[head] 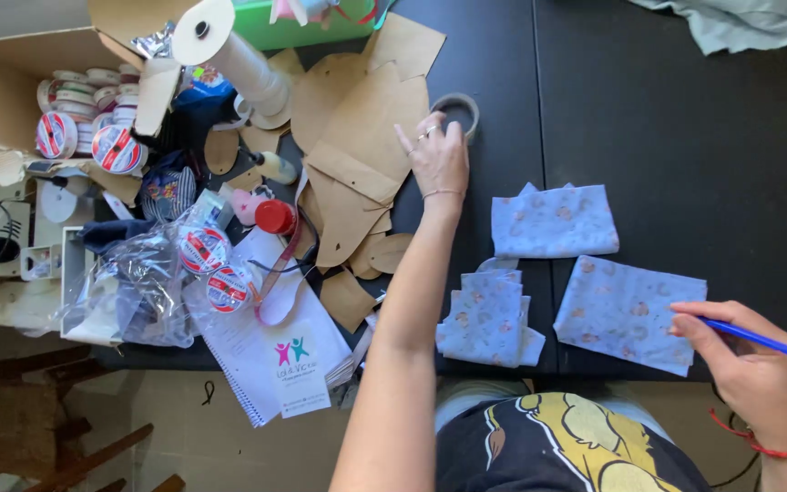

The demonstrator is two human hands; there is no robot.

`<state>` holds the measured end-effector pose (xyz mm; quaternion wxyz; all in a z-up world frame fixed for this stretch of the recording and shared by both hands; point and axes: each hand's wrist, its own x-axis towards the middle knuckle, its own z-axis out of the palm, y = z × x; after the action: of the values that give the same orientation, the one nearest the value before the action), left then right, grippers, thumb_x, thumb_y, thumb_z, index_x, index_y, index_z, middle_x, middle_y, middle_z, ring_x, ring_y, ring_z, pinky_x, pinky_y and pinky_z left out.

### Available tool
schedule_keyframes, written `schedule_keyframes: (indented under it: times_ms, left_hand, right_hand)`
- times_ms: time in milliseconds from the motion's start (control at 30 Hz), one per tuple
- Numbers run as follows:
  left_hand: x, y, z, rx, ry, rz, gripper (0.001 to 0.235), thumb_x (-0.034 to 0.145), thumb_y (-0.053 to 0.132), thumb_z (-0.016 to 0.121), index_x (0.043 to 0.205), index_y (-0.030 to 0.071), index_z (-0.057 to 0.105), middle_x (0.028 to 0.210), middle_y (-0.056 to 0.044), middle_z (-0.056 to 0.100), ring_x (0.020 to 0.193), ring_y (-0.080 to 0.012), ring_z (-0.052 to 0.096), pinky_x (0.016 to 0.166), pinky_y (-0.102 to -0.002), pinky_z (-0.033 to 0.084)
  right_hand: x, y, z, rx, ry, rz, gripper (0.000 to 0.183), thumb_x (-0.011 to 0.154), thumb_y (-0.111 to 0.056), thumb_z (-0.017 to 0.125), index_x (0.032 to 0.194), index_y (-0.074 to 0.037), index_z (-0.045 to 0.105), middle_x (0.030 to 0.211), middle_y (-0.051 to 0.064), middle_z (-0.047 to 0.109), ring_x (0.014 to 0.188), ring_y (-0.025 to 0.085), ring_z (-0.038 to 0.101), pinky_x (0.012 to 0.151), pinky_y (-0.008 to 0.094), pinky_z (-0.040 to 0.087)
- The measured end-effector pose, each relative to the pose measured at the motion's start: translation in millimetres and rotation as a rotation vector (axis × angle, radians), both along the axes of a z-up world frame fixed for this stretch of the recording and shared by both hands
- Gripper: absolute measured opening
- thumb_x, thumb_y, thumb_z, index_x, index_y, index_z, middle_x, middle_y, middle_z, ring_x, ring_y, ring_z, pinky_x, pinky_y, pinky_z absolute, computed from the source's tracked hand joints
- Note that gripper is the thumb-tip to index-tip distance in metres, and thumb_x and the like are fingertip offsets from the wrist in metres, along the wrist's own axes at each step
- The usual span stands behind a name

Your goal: Preparing fabric pieces and cutting elastic strips for mask production

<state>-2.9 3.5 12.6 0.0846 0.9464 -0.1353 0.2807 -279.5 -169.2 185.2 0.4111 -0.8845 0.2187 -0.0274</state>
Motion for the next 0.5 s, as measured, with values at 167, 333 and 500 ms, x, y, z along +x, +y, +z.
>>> schedule_keyframes:
  times_ms: [167, 333, 500]
  left_hand:
    - [-116, -27, 87, -0.289, 0.517, -0.248, 0.010, 0.074, 0.025, 0.050, 0.074, 0.015, 0.051, 0.069, -0.007, 0.057, 0.070, -0.0310, 0.055, 0.090, -0.058, 0.028]
    - [-195, -32, 161, -0.505, 1.166, -0.596, 0.020, 0.072, 0.029, 0.047, 0.072, 0.011, 0.058, 0.059, 0.001, 0.058, 0.055, -0.0205, 0.054, 0.072, -0.032, 0.036]
    - [-210, 2, 187, -0.837, 1.303, -0.642, 0.040, 0.072, 0.041, 0.057, 0.100, 0.012, 0.056, 0.082, 0.006, 0.056, 0.075, -0.0111, 0.036, 0.072, -0.026, 0.032]
  right_hand:
    - [10, -24, 10, 0.247, 0.023, -0.082, 0.030, 0.079, -0.003, 0.054, 0.108, -0.002, 0.057, 0.103, 0.011, 0.060, 0.077, 0.014, 0.050, 0.078, 0.024, 0.042]
    - [16, -41, -26, 0.056, -0.072, 0.388, 0.051, 0.059, -0.022, 0.072, 0.108, -0.022, 0.061, 0.080, -0.001, 0.060, 0.067, 0.008, 0.050, 0.072, 0.017, 0.040]
    - [7, -41, -42, 0.589, 0.042, 0.231, 0.021, 0.065, -0.003, 0.067, 0.085, -0.002, 0.067, 0.066, 0.010, 0.065, 0.057, 0.012, 0.058, 0.058, 0.021, 0.049]
